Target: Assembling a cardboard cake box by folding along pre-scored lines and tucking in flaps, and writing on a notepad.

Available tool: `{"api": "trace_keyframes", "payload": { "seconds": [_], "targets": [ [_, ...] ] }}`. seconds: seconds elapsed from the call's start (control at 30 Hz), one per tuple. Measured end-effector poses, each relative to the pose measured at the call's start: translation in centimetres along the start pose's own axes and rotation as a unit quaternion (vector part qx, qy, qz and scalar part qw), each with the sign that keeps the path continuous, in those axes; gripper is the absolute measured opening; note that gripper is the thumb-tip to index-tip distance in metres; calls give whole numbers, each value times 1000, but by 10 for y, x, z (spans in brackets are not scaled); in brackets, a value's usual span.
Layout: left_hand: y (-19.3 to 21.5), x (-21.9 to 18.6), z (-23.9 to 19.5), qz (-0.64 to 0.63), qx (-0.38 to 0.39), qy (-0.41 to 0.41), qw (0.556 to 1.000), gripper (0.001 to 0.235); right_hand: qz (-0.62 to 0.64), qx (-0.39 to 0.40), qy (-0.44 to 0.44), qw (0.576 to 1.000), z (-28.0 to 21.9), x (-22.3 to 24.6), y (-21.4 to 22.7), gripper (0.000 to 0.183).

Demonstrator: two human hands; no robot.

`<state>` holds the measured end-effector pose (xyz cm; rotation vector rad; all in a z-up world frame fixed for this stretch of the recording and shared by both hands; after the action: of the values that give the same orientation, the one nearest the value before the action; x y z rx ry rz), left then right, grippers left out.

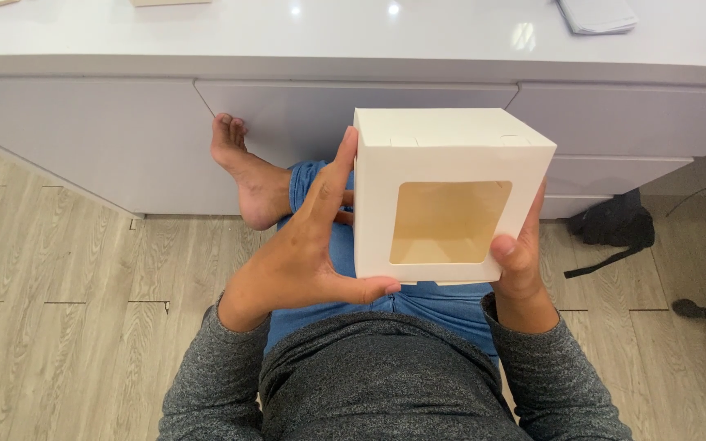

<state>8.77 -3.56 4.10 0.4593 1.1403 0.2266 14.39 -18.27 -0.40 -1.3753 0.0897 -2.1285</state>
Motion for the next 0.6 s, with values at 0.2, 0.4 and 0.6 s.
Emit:
{"api": "trace_keyframes", "payload": {
  "seconds": [0.2,0.4,0.6],
  "targets": [
    [45,20,10,-102,-109,-9,989,94,-29,19,-43,998,18,-6,-8,80],
    [136,90,40,-242,-266,-3,933,67,-105,171,-67,977,61,-31,-33,56],
    [227,197,49,-216,-388,54,894,52,-225,219,-26,949,129,-42,-36,39]
  ]
}}
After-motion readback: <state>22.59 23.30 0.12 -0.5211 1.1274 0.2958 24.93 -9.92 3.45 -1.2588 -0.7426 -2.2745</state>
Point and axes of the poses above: each hand's wrist, its own z-axis towards the middle knuckle, its own y-axis out of the back of the hand, x = y × z, the point moved 10 cm from there along z, towards the middle knuckle, and after that the axes turned 6 degrees about -x, right-handed, at the moved point
